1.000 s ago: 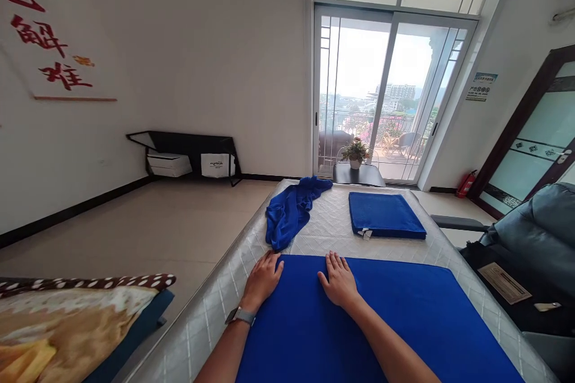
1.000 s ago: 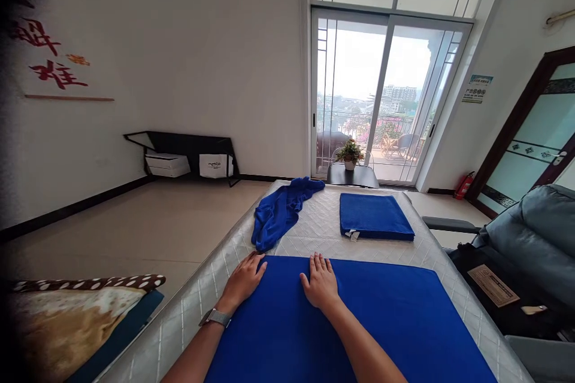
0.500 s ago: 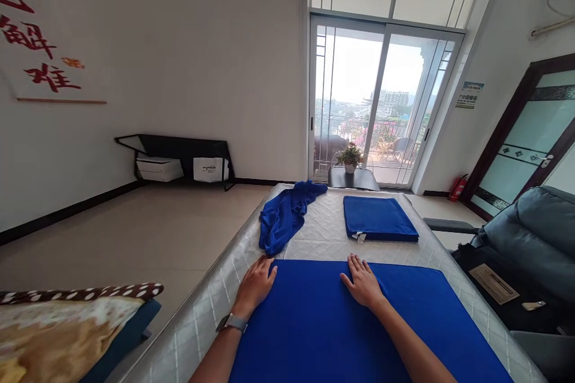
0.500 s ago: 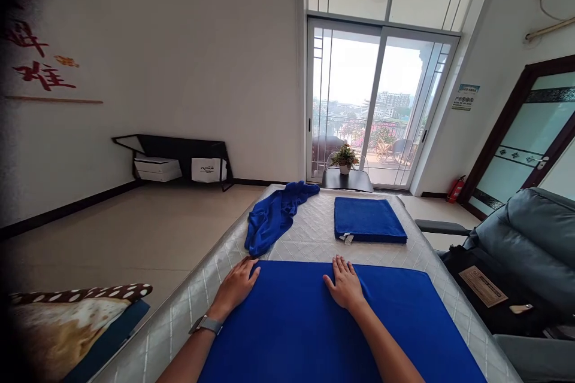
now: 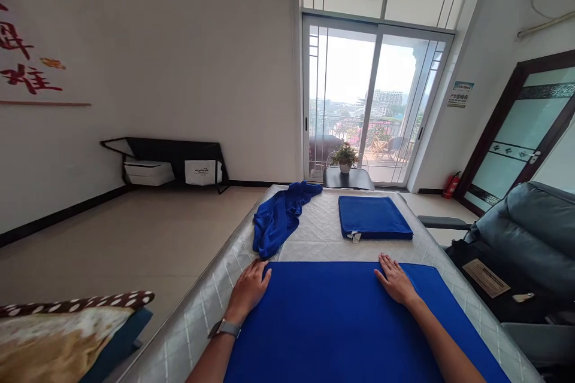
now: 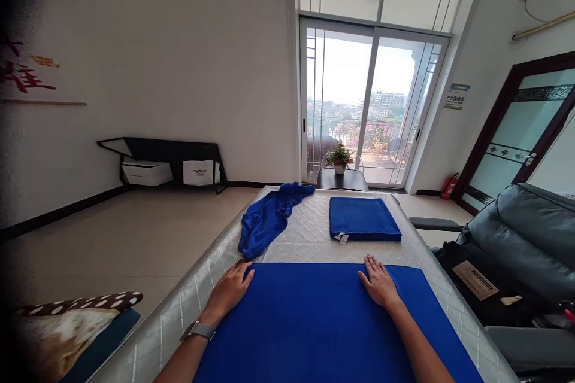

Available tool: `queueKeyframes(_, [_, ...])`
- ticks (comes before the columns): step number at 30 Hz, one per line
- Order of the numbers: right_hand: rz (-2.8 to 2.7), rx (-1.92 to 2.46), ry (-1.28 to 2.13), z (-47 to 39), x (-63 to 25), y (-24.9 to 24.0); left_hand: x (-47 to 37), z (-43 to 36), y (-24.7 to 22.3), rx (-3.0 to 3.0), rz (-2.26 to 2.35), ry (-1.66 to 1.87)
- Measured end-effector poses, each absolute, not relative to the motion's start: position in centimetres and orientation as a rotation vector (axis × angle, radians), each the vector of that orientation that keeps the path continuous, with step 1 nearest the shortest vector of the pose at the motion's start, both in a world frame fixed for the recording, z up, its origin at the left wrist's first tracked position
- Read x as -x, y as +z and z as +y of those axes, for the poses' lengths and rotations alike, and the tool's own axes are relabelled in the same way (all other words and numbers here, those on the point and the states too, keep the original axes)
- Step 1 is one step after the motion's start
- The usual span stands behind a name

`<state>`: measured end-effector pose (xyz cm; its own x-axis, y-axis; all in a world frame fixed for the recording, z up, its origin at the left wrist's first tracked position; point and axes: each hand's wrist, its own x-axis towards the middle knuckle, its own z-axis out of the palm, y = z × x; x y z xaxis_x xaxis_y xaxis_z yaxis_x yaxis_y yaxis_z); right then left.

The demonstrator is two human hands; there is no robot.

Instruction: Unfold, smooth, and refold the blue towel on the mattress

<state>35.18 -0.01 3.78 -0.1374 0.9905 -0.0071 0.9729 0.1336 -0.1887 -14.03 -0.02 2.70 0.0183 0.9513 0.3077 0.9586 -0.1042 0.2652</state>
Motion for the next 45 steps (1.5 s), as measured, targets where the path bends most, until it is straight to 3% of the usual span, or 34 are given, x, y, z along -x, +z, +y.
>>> queueKeyframes(16, [-1.993,2.223,0.082,-1.5,-48.0,2.9,14.2,0.4,2.1,2.228,-2.088,-0.657])
queueKeyframes(28, [-1.962,2.314,-0.188,-1.7,-48.1,2.6,14.2,0.1,2.5,2.227,-2.121,-0.656])
queueKeyframes(34, [-2.004,2.194,-0.398,-2.3,-40.5,4.0,14.2,0.3,2.1,2.217,-2.075,-0.663])
queueKeyframes(45, [-2.483,1.500,0.218,-6.0,-17.9,7.0,14.3,0.3,2.1,2.197,-2.065,-0.684])
